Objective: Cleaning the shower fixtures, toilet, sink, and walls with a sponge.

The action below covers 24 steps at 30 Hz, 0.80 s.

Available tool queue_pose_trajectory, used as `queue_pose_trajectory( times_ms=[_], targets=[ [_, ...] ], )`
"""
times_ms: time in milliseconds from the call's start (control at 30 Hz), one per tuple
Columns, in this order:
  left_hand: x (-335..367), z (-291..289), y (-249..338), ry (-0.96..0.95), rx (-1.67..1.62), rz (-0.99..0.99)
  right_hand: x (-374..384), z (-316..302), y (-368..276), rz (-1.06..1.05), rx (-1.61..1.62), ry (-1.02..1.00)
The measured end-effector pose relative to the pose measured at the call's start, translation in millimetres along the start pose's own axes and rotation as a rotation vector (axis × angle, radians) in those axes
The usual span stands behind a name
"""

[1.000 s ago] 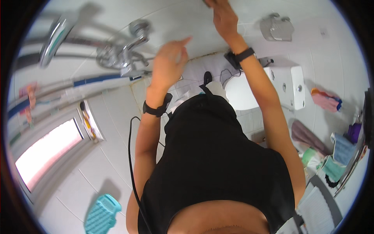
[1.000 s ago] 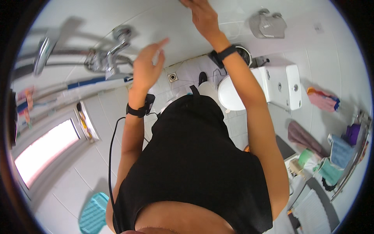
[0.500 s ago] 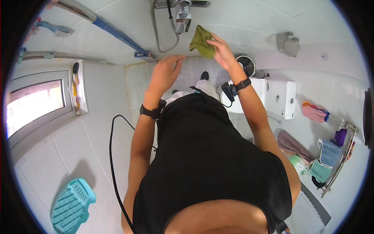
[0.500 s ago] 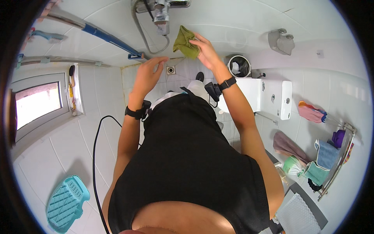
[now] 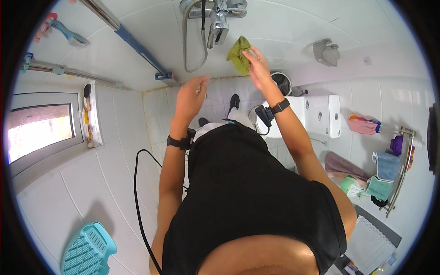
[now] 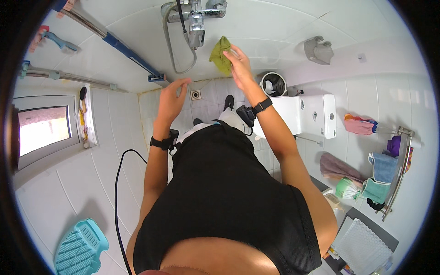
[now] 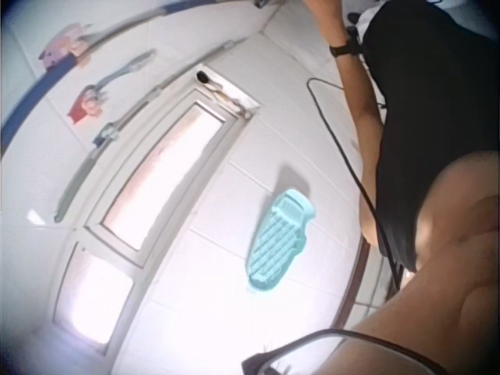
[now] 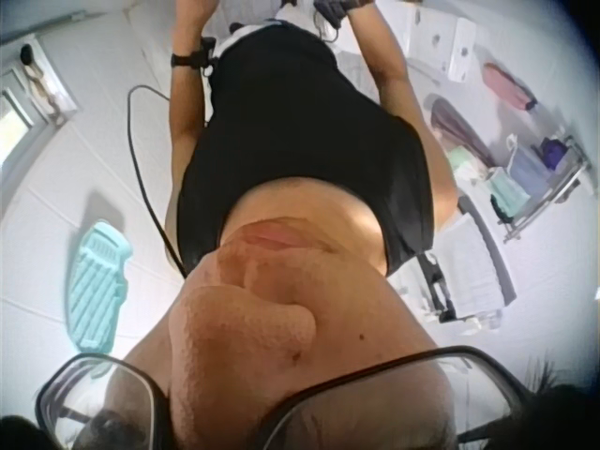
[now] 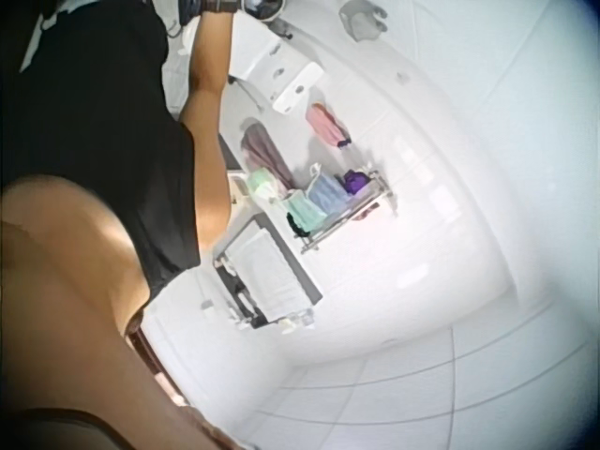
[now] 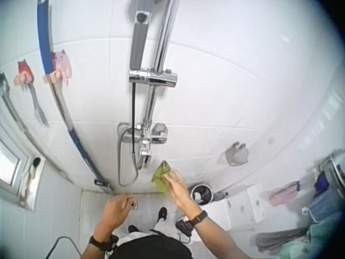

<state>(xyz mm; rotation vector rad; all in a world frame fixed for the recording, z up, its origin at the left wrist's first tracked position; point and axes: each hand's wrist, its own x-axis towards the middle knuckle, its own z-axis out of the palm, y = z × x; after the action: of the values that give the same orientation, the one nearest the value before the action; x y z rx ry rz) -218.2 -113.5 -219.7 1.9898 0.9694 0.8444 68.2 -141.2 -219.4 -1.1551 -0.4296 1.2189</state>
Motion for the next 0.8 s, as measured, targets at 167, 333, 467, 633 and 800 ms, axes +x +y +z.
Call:
queue_pose_trajectory(
  times_ms=[167, 333, 467, 633, 800],
  targets=[
    [6, -4, 10, 0.01, -0.052, 0.019, 33, 17, -56, -0.762, -0.446, 0.17],
    [7, -4, 13, -0.004, -0.018, 0.011, 44, 75, -108, -1.119, -0.971, 0.141],
    [5, -7, 15, -0.002, 0.031, 0.062, 70, 55, -107, -1.149, -1.151, 0.039],
    [-8, -23, -7, 0.026, -0.046, -0.067, 73, 51, -117, -1.032, -1.11, -0.009],
    [12, -28, -9, 0.082, 0.033, 0.003, 88, 69, -115, -0.979, -1.115, -0.059]
  ],
)
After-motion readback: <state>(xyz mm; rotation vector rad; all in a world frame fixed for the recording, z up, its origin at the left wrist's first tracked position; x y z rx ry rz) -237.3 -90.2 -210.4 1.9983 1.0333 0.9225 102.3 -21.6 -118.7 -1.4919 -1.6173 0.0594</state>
